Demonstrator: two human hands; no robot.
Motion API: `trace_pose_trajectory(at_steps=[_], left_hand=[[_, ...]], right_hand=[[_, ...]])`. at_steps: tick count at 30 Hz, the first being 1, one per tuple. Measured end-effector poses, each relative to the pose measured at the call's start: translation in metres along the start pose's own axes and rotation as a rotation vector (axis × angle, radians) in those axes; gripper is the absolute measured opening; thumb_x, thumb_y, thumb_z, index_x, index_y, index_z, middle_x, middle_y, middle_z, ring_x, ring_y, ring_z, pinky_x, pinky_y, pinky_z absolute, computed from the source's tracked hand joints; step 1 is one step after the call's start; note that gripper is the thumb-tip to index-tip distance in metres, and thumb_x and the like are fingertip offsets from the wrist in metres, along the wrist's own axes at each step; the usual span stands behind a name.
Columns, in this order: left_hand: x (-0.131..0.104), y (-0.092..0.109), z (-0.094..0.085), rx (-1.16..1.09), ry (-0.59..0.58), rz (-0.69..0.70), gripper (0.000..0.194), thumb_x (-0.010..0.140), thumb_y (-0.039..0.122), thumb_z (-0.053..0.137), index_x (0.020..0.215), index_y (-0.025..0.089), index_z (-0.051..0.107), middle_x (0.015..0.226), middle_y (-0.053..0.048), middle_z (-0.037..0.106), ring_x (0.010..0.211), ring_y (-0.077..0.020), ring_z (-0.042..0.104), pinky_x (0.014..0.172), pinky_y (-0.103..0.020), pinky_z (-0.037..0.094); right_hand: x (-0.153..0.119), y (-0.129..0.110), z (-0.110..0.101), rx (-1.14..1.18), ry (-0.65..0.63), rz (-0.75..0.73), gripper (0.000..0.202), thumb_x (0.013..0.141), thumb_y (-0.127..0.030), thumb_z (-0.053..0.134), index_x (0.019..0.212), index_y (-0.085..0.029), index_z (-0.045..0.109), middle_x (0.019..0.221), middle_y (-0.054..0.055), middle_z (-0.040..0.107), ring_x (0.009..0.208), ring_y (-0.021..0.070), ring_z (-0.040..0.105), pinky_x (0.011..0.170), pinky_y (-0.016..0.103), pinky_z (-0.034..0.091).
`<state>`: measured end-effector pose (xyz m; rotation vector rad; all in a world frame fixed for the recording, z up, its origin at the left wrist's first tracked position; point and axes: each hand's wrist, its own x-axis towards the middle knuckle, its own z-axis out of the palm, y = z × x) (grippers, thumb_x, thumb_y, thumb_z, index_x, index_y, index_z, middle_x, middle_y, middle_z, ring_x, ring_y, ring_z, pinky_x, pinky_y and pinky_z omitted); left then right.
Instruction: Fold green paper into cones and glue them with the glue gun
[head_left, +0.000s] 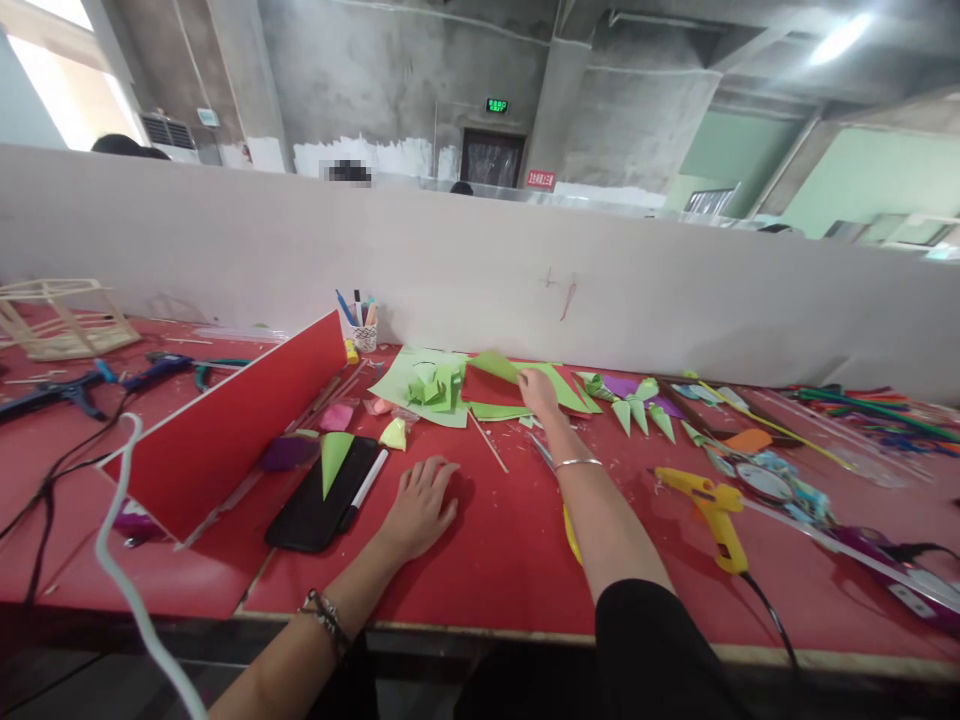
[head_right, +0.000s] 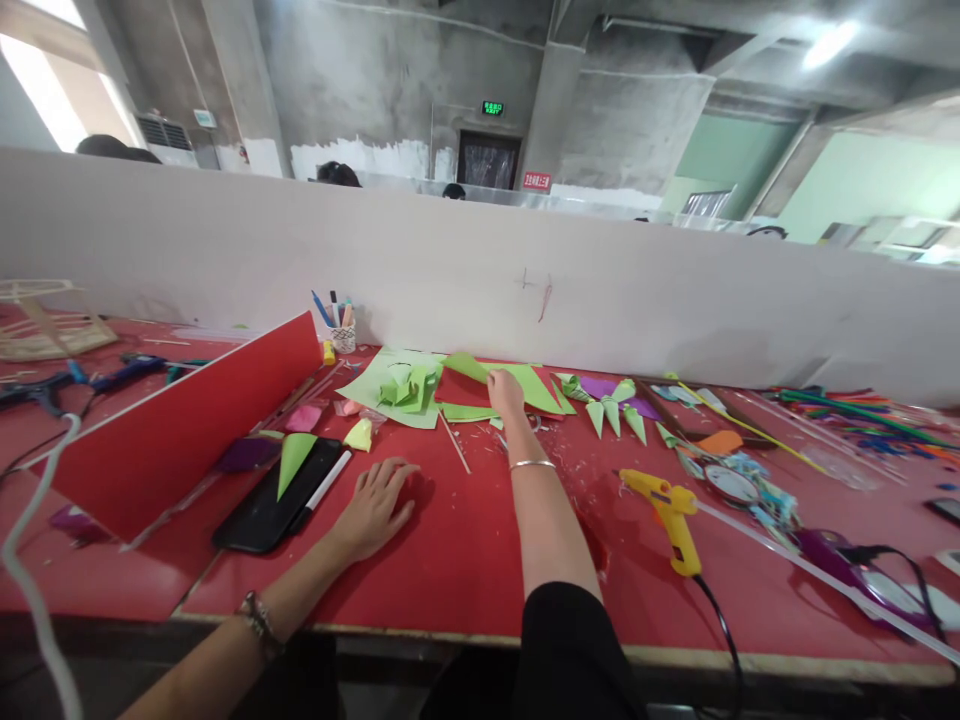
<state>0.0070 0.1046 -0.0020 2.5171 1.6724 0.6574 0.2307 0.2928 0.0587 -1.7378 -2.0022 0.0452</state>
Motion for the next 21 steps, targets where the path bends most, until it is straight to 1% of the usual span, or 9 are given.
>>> trace_pose_trajectory(at_steps=[5, 7, 9, 11, 13, 15, 17, 19, 21], left_hand=[[0.004, -0.002, 0.003, -0.075, 0.121, -0.042, 0.052, 0.078, 0.024, 0.049, 0.126, 0.020, 0.033, 0.122, -0.012, 0.042, 0.113, -0.0273, 0.040, 0.090, -0.044, 0.036], [0.005, -0.003, -0.004, -0.117, 0.265, -0.061, 0.060, 0.078, 0.028, 0.052, 0.131, 0.017, 0.025, 0.126, -0.016, 0.037, 0.120, -0.0288, 0.034, 0.093, -0.045, 0.034], [0.003, -0.004, -0.019, -0.140, 0.448, -0.033, 0.070, 0.077, 0.032, 0.056, 0.134, 0.015, 0.018, 0.129, -0.019, 0.033, 0.123, -0.0295, 0.031, 0.098, -0.046, 0.031], [-0.003, -0.004, -0.040, -0.138, 0.593, -0.020, 0.080, 0.074, 0.035, 0.060, 0.136, 0.014, 0.014, 0.131, -0.020, 0.031, 0.125, -0.0302, 0.029, 0.100, -0.047, 0.029], [-0.014, -0.003, -0.063, -0.096, 0.665, 0.023, 0.087, 0.072, 0.035, 0.063, 0.137, 0.014, 0.010, 0.135, -0.020, 0.026, 0.127, -0.0299, 0.026, 0.101, -0.046, 0.028], [-0.028, 0.001, -0.084, 0.028, 0.624, 0.183, 0.089, 0.072, 0.036, 0.063, 0.138, 0.015, 0.008, 0.139, -0.020, 0.024, 0.130, -0.0301, 0.022, 0.103, -0.046, 0.025], [-0.043, 0.008, -0.100, 0.150, 0.435, 0.406, 0.079, 0.073, 0.037, 0.061, 0.137, 0.019, 0.018, 0.139, -0.016, 0.029, 0.130, -0.0290, 0.024, 0.106, -0.046, 0.018], [-0.057, 0.017, -0.111, 0.196, 0.215, 0.412, 0.066, 0.074, 0.038, 0.059, 0.133, 0.021, 0.033, 0.137, -0.012, 0.037, 0.129, -0.0281, 0.026, 0.108, -0.045, 0.009], [-0.067, 0.025, -0.117, 0.165, 0.113, 0.388, 0.051, 0.075, 0.038, 0.058, 0.124, 0.026, 0.047, 0.127, -0.006, 0.050, 0.124, -0.0244, 0.034, 0.108, -0.043, 0.005]], right_hand=[[-0.027, -0.010, -0.058, 0.111, 0.239, -0.097, 0.029, 0.089, -0.022, 0.033, 0.096, -0.012, 0.059, 0.101, 0.013, 0.060, 0.095, 0.0197, 0.053, 0.083, 0.031, 0.040], [-0.053, -0.016, -0.075, 0.174, 0.308, -0.158, 0.028, 0.089, -0.024, 0.034, 0.096, -0.015, 0.059, 0.100, 0.010, 0.061, 0.094, 0.0181, 0.054, 0.084, 0.030, 0.040], [-0.089, -0.022, -0.084, 0.428, 0.419, -0.317, 0.024, 0.087, -0.025, 0.040, 0.091, -0.018, 0.062, 0.094, 0.008, 0.063, 0.091, 0.0186, 0.055, 0.082, 0.032, 0.042], [-0.131, -0.027, -0.085, 0.567, 0.359, -0.424, 0.020, 0.084, -0.021, 0.044, 0.089, -0.021, 0.064, 0.091, 0.005, 0.064, 0.090, 0.0183, 0.056, 0.081, 0.033, 0.043], [-0.170, -0.031, -0.079, 0.630, 0.182, -0.445, 0.024, 0.081, -0.014, 0.045, 0.090, -0.024, 0.065, 0.097, 0.005, 0.063, 0.098, 0.0182, 0.054, 0.086, 0.034, 0.041], [-0.202, -0.032, -0.068, 0.677, -0.024, -0.455, 0.028, 0.078, -0.008, 0.045, 0.086, -0.025, 0.067, 0.105, 0.004, 0.062, 0.103, 0.0180, 0.052, 0.091, 0.036, 0.039], [-0.223, -0.032, -0.058, 0.753, -0.188, -0.452, 0.030, 0.077, -0.006, 0.045, 0.084, -0.024, 0.067, 0.110, 0.004, 0.060, 0.106, 0.0173, 0.051, 0.092, 0.036, 0.039], [-0.236, -0.031, -0.049, 0.815, -0.294, -0.445, 0.028, 0.079, -0.008, 0.044, 0.083, -0.024, 0.067, 0.113, 0.004, 0.059, 0.108, 0.0168, 0.051, 0.094, 0.037, 0.037], [-0.243, -0.029, -0.043, 0.852, -0.366, -0.429, 0.026, 0.082, -0.013, 0.044, 0.083, -0.023, 0.067, 0.116, 0.005, 0.058, 0.109, 0.0167, 0.050, 0.096, 0.037, 0.036]])
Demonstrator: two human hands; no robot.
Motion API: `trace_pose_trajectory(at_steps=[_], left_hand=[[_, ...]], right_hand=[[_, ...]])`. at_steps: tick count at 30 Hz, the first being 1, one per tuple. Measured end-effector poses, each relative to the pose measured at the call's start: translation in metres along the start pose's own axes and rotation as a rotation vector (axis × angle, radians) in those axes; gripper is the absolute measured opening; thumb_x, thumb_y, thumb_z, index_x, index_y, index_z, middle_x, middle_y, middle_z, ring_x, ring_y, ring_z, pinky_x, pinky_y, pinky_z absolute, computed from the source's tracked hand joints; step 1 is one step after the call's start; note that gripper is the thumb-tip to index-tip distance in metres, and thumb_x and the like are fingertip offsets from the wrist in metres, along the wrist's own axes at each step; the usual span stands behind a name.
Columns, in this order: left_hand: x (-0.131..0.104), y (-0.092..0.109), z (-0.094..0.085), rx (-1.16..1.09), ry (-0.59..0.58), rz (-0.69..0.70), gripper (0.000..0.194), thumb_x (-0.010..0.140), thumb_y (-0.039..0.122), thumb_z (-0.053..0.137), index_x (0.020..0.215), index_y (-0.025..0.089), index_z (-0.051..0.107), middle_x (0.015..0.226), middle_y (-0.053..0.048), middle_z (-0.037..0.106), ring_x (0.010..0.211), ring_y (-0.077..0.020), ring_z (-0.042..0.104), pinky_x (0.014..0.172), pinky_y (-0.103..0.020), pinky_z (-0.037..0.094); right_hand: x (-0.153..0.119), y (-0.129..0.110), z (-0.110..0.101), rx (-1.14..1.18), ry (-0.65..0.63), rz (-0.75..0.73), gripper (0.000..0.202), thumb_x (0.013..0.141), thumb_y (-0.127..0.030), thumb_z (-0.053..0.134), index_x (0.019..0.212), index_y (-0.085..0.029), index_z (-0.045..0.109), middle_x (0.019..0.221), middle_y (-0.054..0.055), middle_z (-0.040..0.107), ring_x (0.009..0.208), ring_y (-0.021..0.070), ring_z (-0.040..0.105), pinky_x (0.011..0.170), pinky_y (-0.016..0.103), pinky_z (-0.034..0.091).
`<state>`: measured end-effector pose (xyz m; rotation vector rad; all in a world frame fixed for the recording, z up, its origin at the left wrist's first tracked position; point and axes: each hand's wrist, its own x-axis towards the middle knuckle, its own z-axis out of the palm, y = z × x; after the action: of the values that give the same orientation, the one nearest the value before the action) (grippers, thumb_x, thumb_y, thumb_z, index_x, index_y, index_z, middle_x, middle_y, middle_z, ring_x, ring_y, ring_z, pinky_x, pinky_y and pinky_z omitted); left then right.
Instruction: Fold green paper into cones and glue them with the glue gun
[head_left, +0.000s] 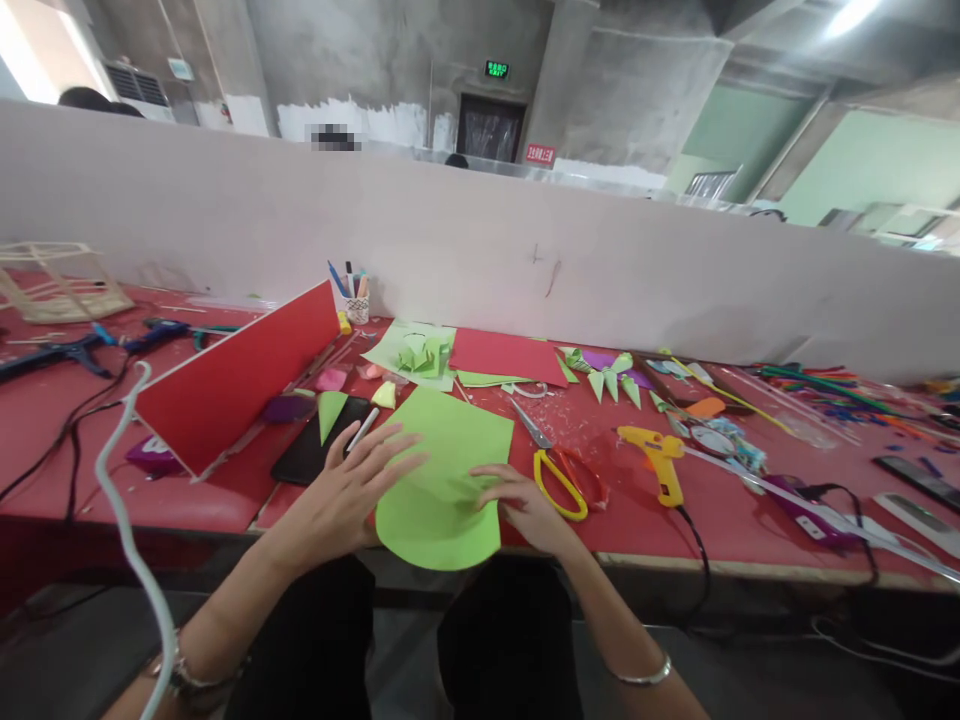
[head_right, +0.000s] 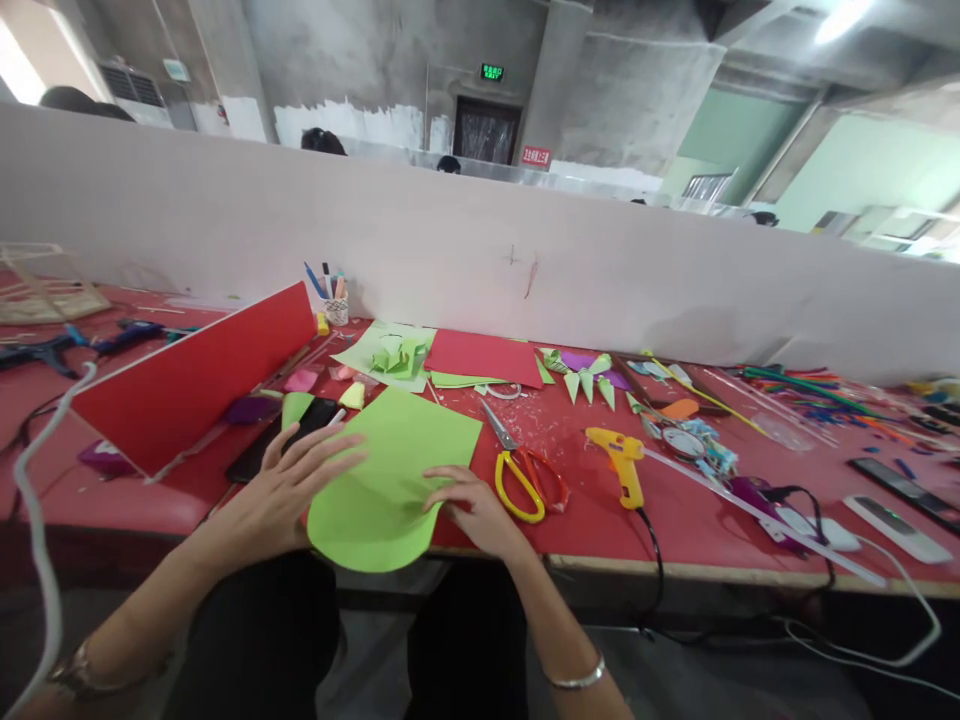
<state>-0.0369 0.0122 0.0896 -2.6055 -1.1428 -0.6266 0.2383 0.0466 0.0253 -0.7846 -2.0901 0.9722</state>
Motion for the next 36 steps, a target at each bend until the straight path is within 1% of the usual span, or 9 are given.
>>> trace_pose_trajectory(at_steps=[3, 8, 11, 16, 18, 22, 27, 31, 36], left_hand=[[-0.005, 0.009, -0.006, -0.113, -0.129, -0.021, 0.019, 0.082, 0.029, 0.051, 0.096, 0.028, 0.063, 0.102, 0.001, 0.063, 0.108, -0.0183, 0.049, 0.107, -0.041, 0.011], [-0.006, 0.014, -0.005, -0.318, -0.336, -0.071, 0.026, 0.089, 0.028, 0.038, 0.080, 0.019, 0.061, 0.075, -0.001, 0.063, 0.072, -0.0128, 0.056, 0.078, -0.026, 0.038], [-0.005, 0.019, 0.001, -0.401, -0.356, -0.209, 0.029, 0.089, 0.034, 0.036, 0.079, 0.018, 0.058, 0.071, -0.001, 0.061, 0.068, -0.0137, 0.055, 0.062, -0.022, 0.036], [-0.004, 0.023, 0.013, -0.482, -0.339, -0.413, 0.032, 0.089, 0.036, 0.032, 0.073, 0.017, 0.052, 0.063, 0.001, 0.054, 0.058, -0.0123, 0.050, 0.055, -0.021, 0.033], [-0.005, 0.021, 0.014, -0.518, -0.310, -0.446, 0.033, 0.088, 0.037, 0.031, 0.071, 0.016, 0.050, 0.062, 0.001, 0.053, 0.057, -0.0117, 0.048, 0.054, -0.020, 0.033], [-0.006, 0.016, 0.008, -0.611, -0.261, -0.438, 0.030, 0.086, 0.038, 0.037, 0.075, 0.016, 0.054, 0.068, 0.000, 0.057, 0.061, -0.0112, 0.050, 0.056, -0.019, 0.037], [-0.009, 0.001, -0.004, -0.665, -0.215, -0.510, 0.024, 0.079, 0.039, 0.048, 0.077, 0.016, 0.057, 0.063, 0.002, 0.056, 0.058, -0.0097, 0.050, 0.058, -0.017, 0.039], [-0.015, -0.010, -0.007, -0.704, -0.223, -0.508, 0.022, 0.076, 0.038, 0.053, 0.076, 0.016, 0.057, 0.068, 0.002, 0.056, 0.064, -0.0102, 0.051, 0.062, -0.017, 0.042], [-0.020, -0.022, -0.007, -0.771, -0.268, -0.594, 0.026, 0.077, 0.041, 0.049, 0.076, 0.016, 0.059, 0.070, -0.001, 0.057, 0.060, -0.0104, 0.049, 0.053, -0.017, 0.041]], right_hand=[[-0.008, 0.001, 0.003, 0.021, 0.010, 0.063, 0.020, 0.084, -0.023, 0.047, 0.084, -0.021, 0.066, 0.113, 0.007, 0.057, 0.107, 0.0176, 0.052, 0.095, 0.035, 0.037], [-0.019, -0.001, 0.005, -0.049, 0.091, 0.172, 0.023, 0.084, -0.033, 0.047, 0.080, -0.019, 0.065, 0.097, 0.008, 0.062, 0.096, 0.0189, 0.055, 0.090, 0.035, 0.040], [-0.024, 0.001, 0.007, -0.058, 0.151, 0.189, 0.024, 0.085, -0.034, 0.045, 0.083, -0.019, 0.064, 0.094, 0.007, 0.062, 0.095, 0.0189, 0.055, 0.090, 0.036, 0.041], [-0.035, 0.013, 0.016, -0.110, 0.437, 0.288, 0.029, 0.080, -0.038, 0.051, 0.100, -0.019, 0.058, 0.109, 0.010, 0.057, 0.104, 0.0206, 0.053, 0.091, 0.036, 0.043], [-0.039, 0.016, 0.019, -0.121, 0.479, 0.320, 0.035, 0.075, -0.039, 0.056, 0.104, -0.018, 0.056, 0.113, 0.011, 0.056, 0.107, 0.0221, 0.052, 0.092, 0.038, 0.042], [-0.039, 0.009, 0.013, -0.096, 0.365, 0.406, 0.035, 0.067, -0.040, 0.064, 0.092, -0.017, 0.061, 0.095, 0.009, 0.063, 0.090, 0.0234, 0.058, 0.083, 0.037, 0.046], [-0.022, -0.013, -0.021, 0.052, 0.154, 0.351, 0.027, 0.072, -0.043, 0.060, 0.077, -0.016, 0.058, 0.073, 0.001, 0.058, 0.070, 0.0159, 0.054, 0.065, 0.027, 0.045], [-0.005, -0.025, -0.045, 0.023, 0.150, 0.290, 0.024, 0.076, -0.041, 0.058, 0.075, -0.016, 0.055, 0.072, 0.000, 0.053, 0.068, 0.0125, 0.050, 0.063, 0.023, 0.042], [0.014, -0.024, -0.061, -0.022, 0.171, 0.264, 0.022, 0.075, -0.039, 0.057, 0.078, -0.017, 0.057, 0.073, 0.000, 0.056, 0.070, 0.0137, 0.052, 0.065, 0.024, 0.043]])
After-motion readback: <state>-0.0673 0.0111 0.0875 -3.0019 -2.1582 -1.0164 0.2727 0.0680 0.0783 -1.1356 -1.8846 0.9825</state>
